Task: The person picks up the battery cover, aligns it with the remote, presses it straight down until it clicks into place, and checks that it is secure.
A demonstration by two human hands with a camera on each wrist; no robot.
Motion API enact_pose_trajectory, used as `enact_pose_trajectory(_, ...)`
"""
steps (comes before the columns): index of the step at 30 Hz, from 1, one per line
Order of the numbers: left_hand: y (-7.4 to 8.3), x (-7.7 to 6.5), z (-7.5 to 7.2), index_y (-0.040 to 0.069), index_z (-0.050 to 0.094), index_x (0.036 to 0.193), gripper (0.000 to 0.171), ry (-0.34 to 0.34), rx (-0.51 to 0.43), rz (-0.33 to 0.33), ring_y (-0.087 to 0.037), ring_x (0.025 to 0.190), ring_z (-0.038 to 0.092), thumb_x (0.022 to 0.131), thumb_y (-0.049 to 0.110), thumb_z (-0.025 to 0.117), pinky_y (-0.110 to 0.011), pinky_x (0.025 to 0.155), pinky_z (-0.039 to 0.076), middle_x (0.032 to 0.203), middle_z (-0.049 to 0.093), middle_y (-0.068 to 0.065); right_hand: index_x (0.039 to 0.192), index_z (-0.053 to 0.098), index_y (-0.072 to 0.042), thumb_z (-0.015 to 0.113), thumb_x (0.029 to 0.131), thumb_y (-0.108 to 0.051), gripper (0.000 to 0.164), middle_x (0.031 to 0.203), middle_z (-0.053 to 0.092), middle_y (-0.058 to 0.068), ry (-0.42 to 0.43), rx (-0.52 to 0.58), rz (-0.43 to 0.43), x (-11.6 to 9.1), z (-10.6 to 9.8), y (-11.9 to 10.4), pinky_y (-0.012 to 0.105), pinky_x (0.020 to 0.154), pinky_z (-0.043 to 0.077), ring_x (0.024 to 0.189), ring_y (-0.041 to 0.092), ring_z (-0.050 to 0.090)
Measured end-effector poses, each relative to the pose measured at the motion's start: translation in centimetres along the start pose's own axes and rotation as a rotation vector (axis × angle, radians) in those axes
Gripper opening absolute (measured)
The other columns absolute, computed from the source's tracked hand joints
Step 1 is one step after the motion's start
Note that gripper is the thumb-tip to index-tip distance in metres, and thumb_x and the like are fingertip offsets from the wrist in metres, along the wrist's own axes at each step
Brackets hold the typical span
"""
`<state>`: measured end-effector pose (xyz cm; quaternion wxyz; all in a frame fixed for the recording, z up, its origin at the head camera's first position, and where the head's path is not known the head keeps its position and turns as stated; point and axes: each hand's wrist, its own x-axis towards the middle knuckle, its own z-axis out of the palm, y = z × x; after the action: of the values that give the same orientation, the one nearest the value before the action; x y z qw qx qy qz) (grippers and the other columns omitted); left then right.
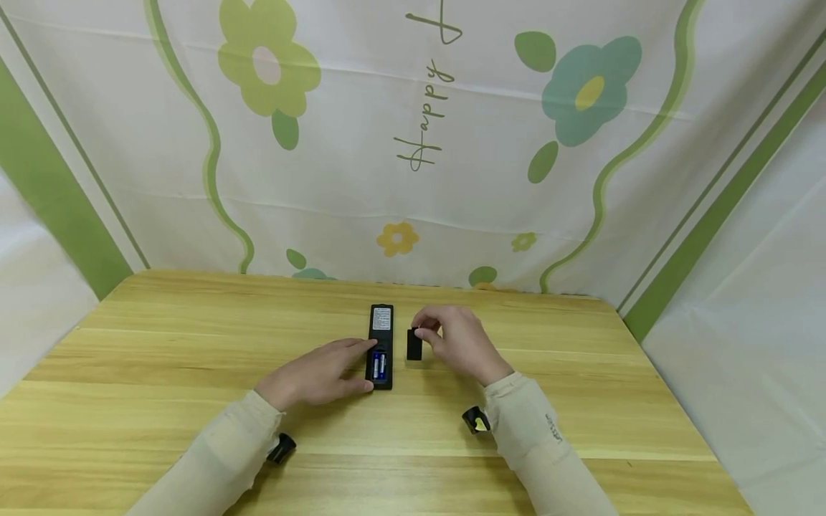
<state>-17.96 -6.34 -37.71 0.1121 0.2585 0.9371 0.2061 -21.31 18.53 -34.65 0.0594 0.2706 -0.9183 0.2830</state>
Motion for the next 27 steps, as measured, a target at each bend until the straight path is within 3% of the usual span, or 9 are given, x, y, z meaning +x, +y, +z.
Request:
enact_pose_trajectory(10, 0.0, 0.1, 0.0, 0.011, 0.033, 0.146, 0.071, 0.004, -0.001, 0.001, -0.030, 0.132, 0.035, 0.090, 0.045, 0.059, -0.045, 0.108, 0.030, 0.144, 0.038, -0.013, 0.092, 0.070, -0.019, 0.068, 0.087, -0.014, 0.007, 0.085, 0.066, -0.009, 0.040, -0.002, -0.054, 0.0, 0.1, -0.7, 0.029, 0.062, 0.048, 0.075, 0.003, 0.058)
enact_pose_trajectory(17, 0.0, 0.0, -0.1, 0.010, 0.034, 0.146, 0.071, 0.006, -0.006, 0.003, -0.030, 0.132, 0.036, 0.089, 0.044, 0.060, -0.045, 0.107, 0.030, 0.144, 0.039, -0.014, 0.094, 0.070, -0.018, 0.068, 0.087, -0.014, 0.008, 0.085, 0.066, -0.009, 0.043, 0.021, -0.080, 0.0, 0.6, -1.0, 0.034, 0.064, 0.050, 0.076, 0.002, 0.058)
enact_pose_trajectory(27, -0.1, 0.0, 0.0, 0.010, 0.034, 0.146, 0.071, 0.014, -0.006, 0.006, -0.029, 0.132, 0.036, 0.089, 0.044, 0.060, -0.045, 0.107, 0.031, 0.143, 0.039, -0.014, 0.095, 0.070, -0.017, 0.067, 0.088, -0.014, 0.008, 0.087, 0.067, -0.007, 0.037, 0.046, -0.114, 0.1, 1.8, -1.5, 0.028, 0.068, 0.050, 0.077, 0.001, 0.058)
